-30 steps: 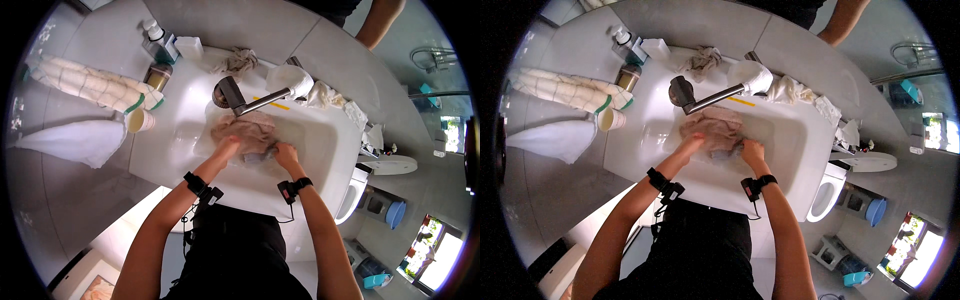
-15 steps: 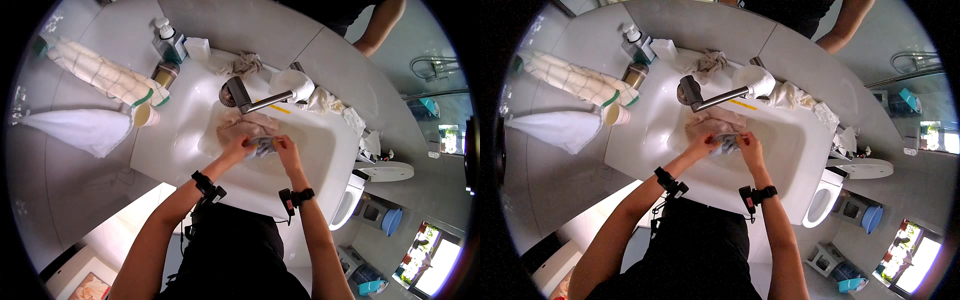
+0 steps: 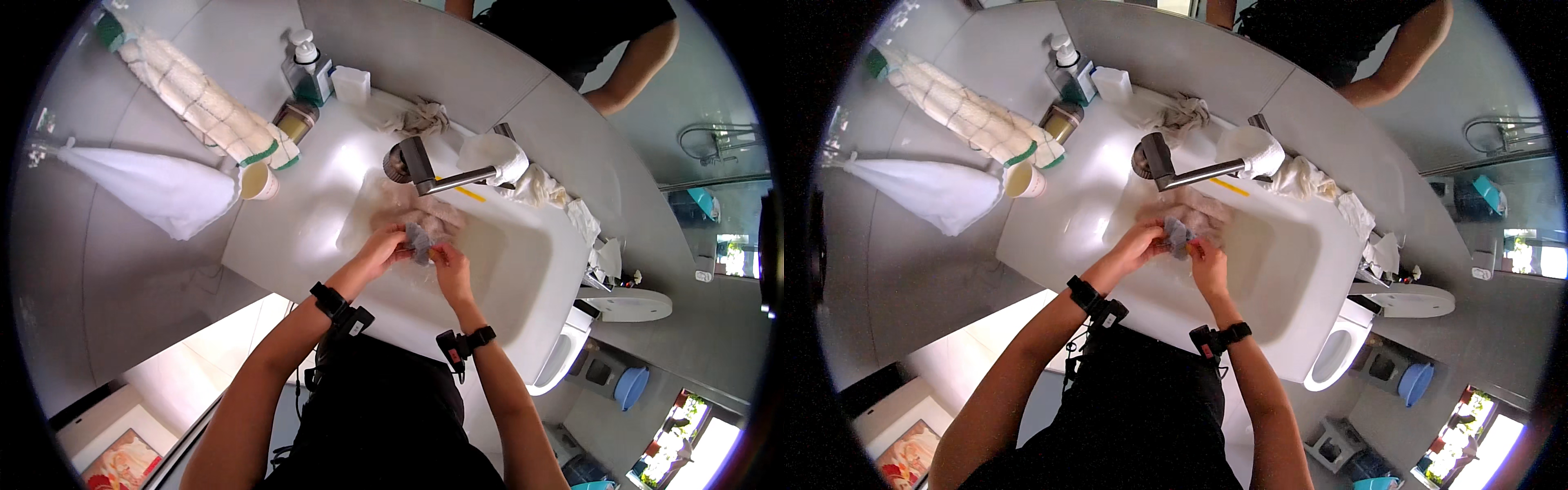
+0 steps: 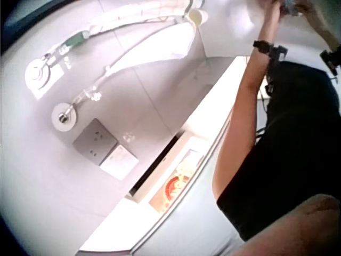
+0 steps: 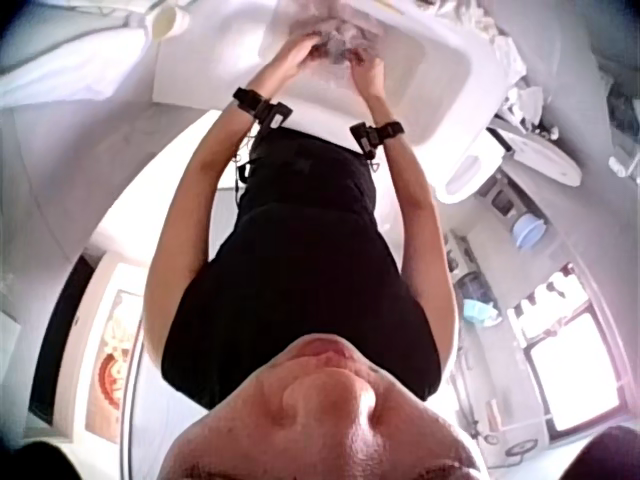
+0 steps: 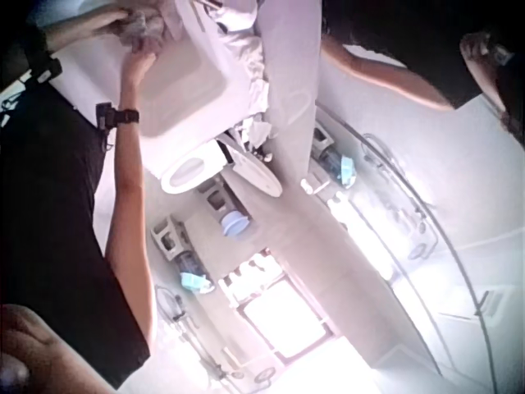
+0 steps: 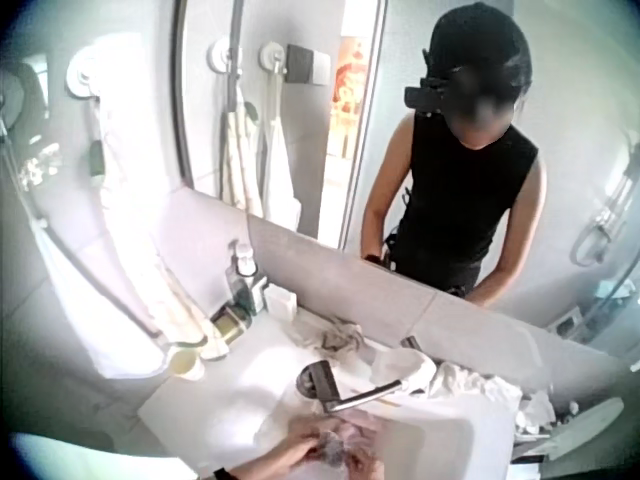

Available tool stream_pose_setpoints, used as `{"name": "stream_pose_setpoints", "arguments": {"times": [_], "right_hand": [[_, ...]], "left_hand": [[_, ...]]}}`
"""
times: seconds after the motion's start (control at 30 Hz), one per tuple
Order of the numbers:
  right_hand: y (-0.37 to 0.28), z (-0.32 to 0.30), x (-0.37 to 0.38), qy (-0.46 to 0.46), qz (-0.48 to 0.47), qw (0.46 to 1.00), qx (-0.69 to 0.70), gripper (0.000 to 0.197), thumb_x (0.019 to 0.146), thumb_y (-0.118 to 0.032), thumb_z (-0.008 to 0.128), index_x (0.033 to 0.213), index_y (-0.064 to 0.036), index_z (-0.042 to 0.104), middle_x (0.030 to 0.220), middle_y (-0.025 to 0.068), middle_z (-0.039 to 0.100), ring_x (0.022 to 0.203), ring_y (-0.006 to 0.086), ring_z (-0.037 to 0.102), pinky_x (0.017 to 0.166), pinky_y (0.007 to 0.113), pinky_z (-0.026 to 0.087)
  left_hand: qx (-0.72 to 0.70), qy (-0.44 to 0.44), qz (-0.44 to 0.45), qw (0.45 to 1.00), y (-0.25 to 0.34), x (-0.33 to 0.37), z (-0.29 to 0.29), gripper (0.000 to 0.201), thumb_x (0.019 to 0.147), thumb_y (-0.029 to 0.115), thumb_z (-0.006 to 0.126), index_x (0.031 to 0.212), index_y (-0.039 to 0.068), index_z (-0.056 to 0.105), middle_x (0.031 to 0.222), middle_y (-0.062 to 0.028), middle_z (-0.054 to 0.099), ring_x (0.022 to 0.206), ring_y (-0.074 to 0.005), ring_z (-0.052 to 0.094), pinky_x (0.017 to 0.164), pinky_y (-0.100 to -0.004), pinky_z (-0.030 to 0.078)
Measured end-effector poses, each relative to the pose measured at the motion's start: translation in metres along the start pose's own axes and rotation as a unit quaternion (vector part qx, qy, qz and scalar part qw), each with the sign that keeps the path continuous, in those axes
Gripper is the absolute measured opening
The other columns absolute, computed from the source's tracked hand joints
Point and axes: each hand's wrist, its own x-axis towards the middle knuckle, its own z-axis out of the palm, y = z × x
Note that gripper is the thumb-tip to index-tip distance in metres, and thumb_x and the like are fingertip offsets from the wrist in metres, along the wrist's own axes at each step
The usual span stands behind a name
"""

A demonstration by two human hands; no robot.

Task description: The person washes a light-colored cloth in a bathroom sink, walks to a bedroom to open a window, and then returns to the sink to wash a dark piece of clothing.

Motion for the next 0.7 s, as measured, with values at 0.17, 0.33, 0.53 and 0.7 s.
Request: {"name": "stream_pose_setpoints", "arguments": {"times": [0.17, 0.33, 0.53, 0.7], "right_hand": [[0.009, 0.001, 0.004, 0.029, 0.054, 0.977, 0.204, 0.012, 0.087, -0.007, 0.054, 0.093, 0.0016, 0.059, 0.081, 0.0069, 0.06, 0.074, 0.0116, 0.055, 0.069, 0.028, 0.046], [0.006, -0.003, 0.003, 0.028, 0.13, 0.926, 0.353, 0.018, 0.091, -0.014, 0.051, 0.096, 0.0026, 0.057, 0.084, 0.003, 0.058, 0.075, 0.0106, 0.053, 0.069, 0.026, 0.045], [0.0, -0.005, -0.003, -0.018, 0.102, 0.961, 0.258, 0.019, 0.09, -0.015, 0.053, 0.097, 0.0022, 0.058, 0.085, 0.0028, 0.058, 0.079, 0.0099, 0.053, 0.073, 0.025, 0.044], [-0.018, -0.013, -0.009, -0.08, 0.102, 0.95, 0.283, 0.017, 0.088, -0.011, 0.054, 0.099, 0.0018, 0.057, 0.088, 0.0024, 0.058, 0.081, 0.0097, 0.053, 0.075, 0.024, 0.043]], "left_hand": [[-0.028, 0.012, 0.083, 0.996, -0.021, 0.001, 0.003, 0.015, 0.084, 0.012, 0.058, 0.097, 0.004, 0.057, 0.094, -0.004, 0.059, 0.084, -0.0116, 0.058, 0.077, -0.0235, 0.048], [0.025, -0.006, -0.035, 0.999, -0.025, -0.011, 0.003, 0.02, 0.086, 0.014, 0.059, 0.104, 0.004, 0.057, 0.097, -0.0028, 0.059, 0.089, -0.0114, 0.056, 0.081, -0.0249, 0.045], [0.042, -0.029, -0.012, 0.999, -0.017, -0.015, 0.019, 0.017, 0.084, 0.02, 0.062, 0.096, 0.008, 0.058, 0.091, 0.0002, 0.058, 0.087, -0.0098, 0.055, 0.081, -0.025, 0.044], [0.062, -0.083, -0.044, 0.994, -0.016, -0.011, 0.0, 0.015, 0.084, 0.023, 0.064, 0.092, 0.012, 0.058, 0.089, 0.0027, 0.057, 0.085, -0.0084, 0.054, 0.079, -0.0239, 0.043]]}}
